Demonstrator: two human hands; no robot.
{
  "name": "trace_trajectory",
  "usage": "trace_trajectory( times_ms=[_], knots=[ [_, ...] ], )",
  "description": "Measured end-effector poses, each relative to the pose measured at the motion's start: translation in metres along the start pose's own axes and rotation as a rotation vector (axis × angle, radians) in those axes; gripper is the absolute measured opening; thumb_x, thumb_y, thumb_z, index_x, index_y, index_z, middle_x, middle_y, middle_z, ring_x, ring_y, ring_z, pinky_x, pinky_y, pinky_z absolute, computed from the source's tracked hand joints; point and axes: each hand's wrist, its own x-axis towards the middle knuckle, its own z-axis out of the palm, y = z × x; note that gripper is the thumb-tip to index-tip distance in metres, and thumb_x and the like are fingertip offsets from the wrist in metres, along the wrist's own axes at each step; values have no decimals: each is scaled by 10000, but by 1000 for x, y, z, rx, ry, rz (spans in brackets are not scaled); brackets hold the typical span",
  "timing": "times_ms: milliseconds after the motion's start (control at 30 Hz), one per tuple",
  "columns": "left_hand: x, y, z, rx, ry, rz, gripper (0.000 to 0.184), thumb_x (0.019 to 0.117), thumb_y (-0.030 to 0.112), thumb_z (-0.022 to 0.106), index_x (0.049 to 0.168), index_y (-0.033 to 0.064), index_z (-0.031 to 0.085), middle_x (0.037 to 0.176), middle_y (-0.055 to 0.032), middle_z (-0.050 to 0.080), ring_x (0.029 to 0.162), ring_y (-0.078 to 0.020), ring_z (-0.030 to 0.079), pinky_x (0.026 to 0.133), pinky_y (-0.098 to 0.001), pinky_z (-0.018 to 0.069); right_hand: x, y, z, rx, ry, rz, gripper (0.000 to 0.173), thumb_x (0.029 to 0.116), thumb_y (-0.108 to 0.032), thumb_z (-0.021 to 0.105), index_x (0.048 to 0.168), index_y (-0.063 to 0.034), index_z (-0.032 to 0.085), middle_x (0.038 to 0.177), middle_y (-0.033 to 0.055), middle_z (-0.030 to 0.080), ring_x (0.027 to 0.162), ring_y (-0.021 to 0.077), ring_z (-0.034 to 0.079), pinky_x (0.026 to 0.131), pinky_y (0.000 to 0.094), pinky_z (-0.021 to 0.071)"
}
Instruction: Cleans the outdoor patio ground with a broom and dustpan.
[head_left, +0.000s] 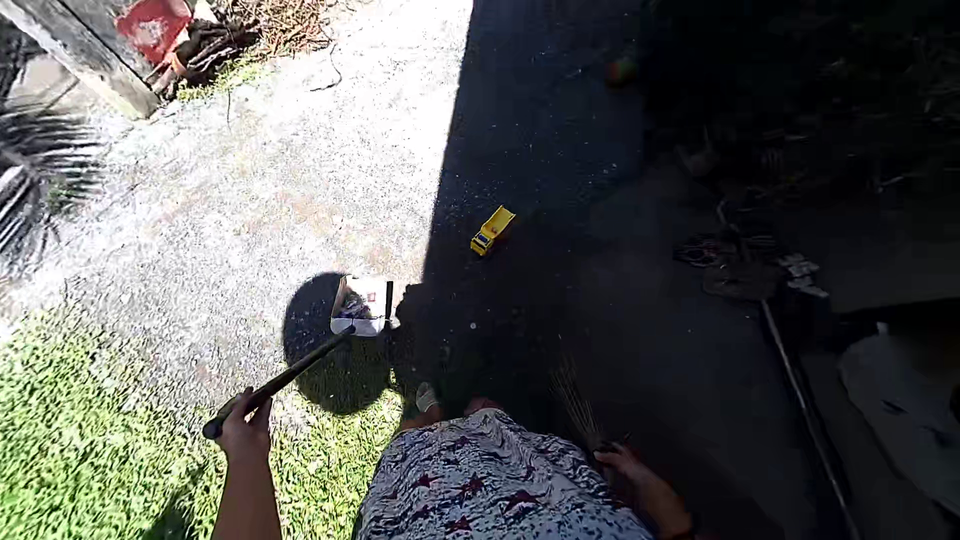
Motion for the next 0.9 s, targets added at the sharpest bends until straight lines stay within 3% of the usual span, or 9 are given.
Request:
trace_trajectory(
  times_ms=[200,267,300,333,400,500,633,800,900],
  knots=[
    [70,41,159,-2,-270,74,164,1065,82,460,1227,57,469,1153,-78,574,988,-152,635,818,-319,576,-8,11,34,-140,-7,145,654,965,-40,678,1529,39,357,1476,305,475,1377,402,471,1141,508,377],
    [81,49,216,-9,-297,90,165,1084,109,408,1227,53,471,1085,-69,589,892,-132,655,728,-285,585,-8,5,39,-164,-32,165,619,970,-80,684,1511,32,404,1466,295,495,1369,398,485,1141,512,380],
    [85,52,241,-23,-304,87,216,1097,122,398,1285,36,460,1124,-87,586,915,-141,653,740,-294,584,-6,-2,41,-170,-56,178,607,973,-98,683,1507,22,421,1465,288,501,1366,392,491,1144,514,380],
    [87,53,266,-39,-316,74,280,1108,139,383,1358,24,434,1191,-108,565,970,-157,632,786,-312,567,-6,-15,43,-159,-83,192,591,973,-97,678,1502,11,438,1452,279,516,1344,377,512,1127,512,397],
    [85,48,314,-42,-321,57,291,1114,157,379,1374,35,421,1201,-106,563,981,-158,634,795,-319,569,-19,-51,43,-107,-159,207,520,987,-85,638,1466,5,453,1361,245,550,1196,310,559,1004,471,457],
    [78,35,386,-50,-361,41,312,1119,164,360,1394,20,396,1223,-118,545,1008,-157,622,830,-309,559,-14,-117,28,-215,-276,172,500,997,-76,620,1465,14,468,1405,242,545,1272,301,538,1084,449,410],
    [71,23,464,-10,-417,16,357,1125,205,351,1434,26,373,1294,-127,526,1102,-172,596,920,-332,533,0,-178,14,-520,-391,105,624,971,-145,687,1520,2,429,1480,288,492,1405,399,447,1175,525,313],
    [64,0,518,61,-446,-43,400,1126,230,336,1477,38,337,1402,-125,488,1207,-184,558,984,-344,506,-40,-269,13,-413,-364,92,581,974,-38,650,1497,67,420,1481,331,461,1409,429,422,1187,511,284],
    [66,-4,546,120,-487,-67,434,1133,255,316,1518,56,295,1495,-119,430,1300,-191,508,1036,-369,477,-9,-254,20,-355,-389,111,658,956,-46,682,1529,57,375,1497,332,446,1418,433,418,1186,518,296]
  ],
)
